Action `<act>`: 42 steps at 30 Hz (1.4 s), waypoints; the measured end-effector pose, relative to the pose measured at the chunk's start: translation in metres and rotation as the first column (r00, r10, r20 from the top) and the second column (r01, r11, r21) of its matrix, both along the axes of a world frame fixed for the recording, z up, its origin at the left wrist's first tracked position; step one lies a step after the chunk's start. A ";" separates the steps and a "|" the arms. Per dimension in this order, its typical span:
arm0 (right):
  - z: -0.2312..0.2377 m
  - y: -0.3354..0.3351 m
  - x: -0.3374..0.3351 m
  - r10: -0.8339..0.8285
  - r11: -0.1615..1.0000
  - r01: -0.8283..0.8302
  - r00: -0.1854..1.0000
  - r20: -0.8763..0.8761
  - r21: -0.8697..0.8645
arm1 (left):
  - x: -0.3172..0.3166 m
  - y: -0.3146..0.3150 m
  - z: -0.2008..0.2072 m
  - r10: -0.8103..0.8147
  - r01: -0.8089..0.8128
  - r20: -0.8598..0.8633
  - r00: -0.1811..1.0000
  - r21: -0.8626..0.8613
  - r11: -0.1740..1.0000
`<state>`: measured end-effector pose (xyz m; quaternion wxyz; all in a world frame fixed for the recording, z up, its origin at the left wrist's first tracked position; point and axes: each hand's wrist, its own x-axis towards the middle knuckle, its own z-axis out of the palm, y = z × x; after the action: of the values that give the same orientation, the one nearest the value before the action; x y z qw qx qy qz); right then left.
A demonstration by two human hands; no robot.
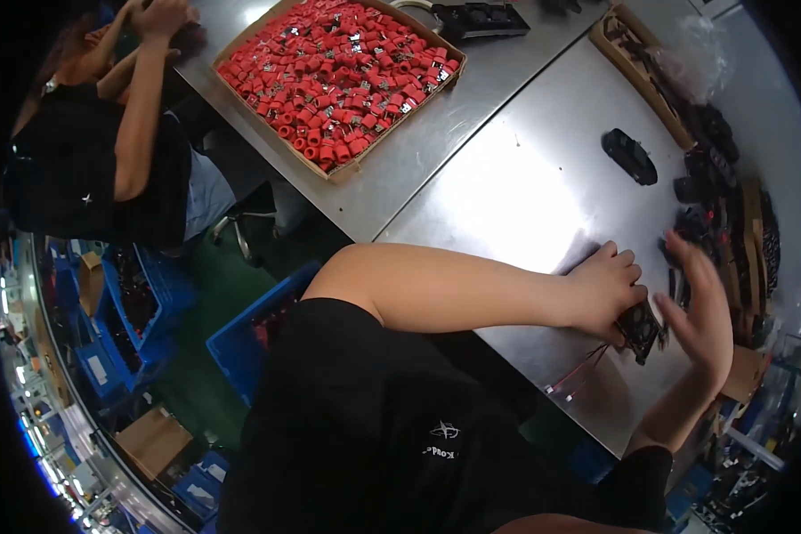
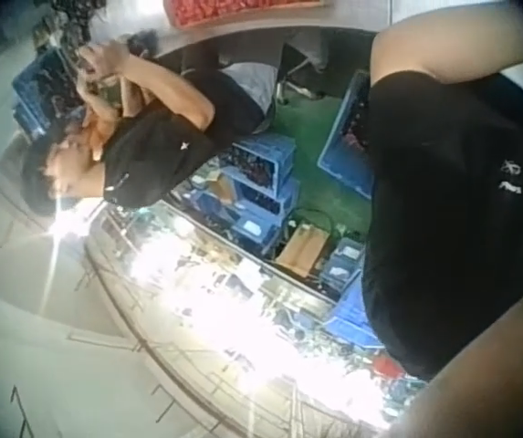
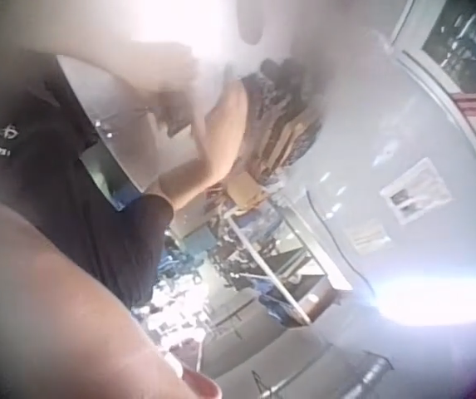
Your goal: Assembling electronic cooling fan units by inserting small components and using pliers to secure parts.
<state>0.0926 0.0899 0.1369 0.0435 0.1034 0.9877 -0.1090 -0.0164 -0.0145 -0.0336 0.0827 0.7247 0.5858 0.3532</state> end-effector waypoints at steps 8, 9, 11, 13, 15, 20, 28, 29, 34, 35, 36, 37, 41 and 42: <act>-0.065 -0.067 -0.247 0.490 0.829 -0.546 0.814 -0.313 -0.121 | 0.001 -0.008 -0.002 0.039 -0.039 0.000 0.999 -0.057 0.998; -0.073 -0.079 -0.275 0.532 0.803 -0.594 0.755 -0.385 -0.054 | 0.002 -0.006 -0.006 0.057 -0.057 -0.005 0.998 -0.065 0.996; -0.082 -0.102 -0.325 0.562 0.774 -0.633 0.704 -0.434 -0.023 | 0.005 -0.002 -0.012 -0.003 -0.002 0.078 0.997 0.054 0.999; -0.092 -0.137 -0.374 0.623 0.736 -0.669 0.608 -0.492 0.105 | 0.000 0.010 -0.004 -0.163 0.139 -0.052 0.985 -0.321 0.937; -0.102 -0.170 -0.422 0.619 0.723 -0.688 0.603 -0.503 0.065 | 0.025 0.007 -0.032 0.022 -0.136 0.663 0.749 0.120 0.983; -0.137 -0.233 -0.492 0.612 0.774 -0.590 0.605 -0.509 0.230 | 0.024 -0.015 -0.038 -0.008 0.186 0.994 -0.112 0.029 0.982; -0.128 -0.239 -0.524 0.551 0.834 -0.519 0.785 -0.283 0.184 | 0.009 -0.014 0.000 0.304 0.418 0.885 -0.353 -0.142 0.897; -0.124 -0.245 -0.525 0.515 0.854 -0.498 0.850 -0.110 0.149 | 0.007 -0.013 0.007 0.347 0.446 0.859 -0.377 -0.160 0.881; -0.128 -0.246 -0.521 0.511 0.859 -0.490 0.843 -0.167 0.150 | 0.007 -0.011 -0.003 0.159 0.323 0.899 -0.409 -0.021 0.946; -0.128 -0.240 -0.519 0.493 0.870 -0.485 0.852 -0.179 0.089 | 0.008 -0.010 -0.006 0.112 0.298 0.904 -0.412 0.018 0.955; -0.129 -0.233 -0.516 0.485 0.875 -0.475 0.857 -0.178 0.094 | 0.010 -0.008 -0.008 0.065 0.276 0.908 -0.413 0.057 0.960; -0.130 -0.226 -0.509 0.520 0.845 -0.534 0.801 -0.297 0.042 | 0.011 -0.007 -0.012 0.018 0.250 0.909 -0.417 0.096 0.963; -0.122 -0.192 -0.477 0.346 0.766 -0.576 0.744 -0.571 -0.285 | 0.015 -0.002 -0.027 -0.156 0.170 0.892 -0.423 0.247 0.954; -0.118 -0.179 -0.465 0.277 0.695 -0.559 0.789 -0.549 -0.453 | 0.015 -0.001 -0.031 -0.195 0.154 0.883 -0.426 0.283 0.947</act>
<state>-0.3721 -0.0888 0.0192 -0.1260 -0.1769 0.8815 -0.4193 -0.0013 -0.0157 -0.0650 0.5783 0.1918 0.1228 0.7834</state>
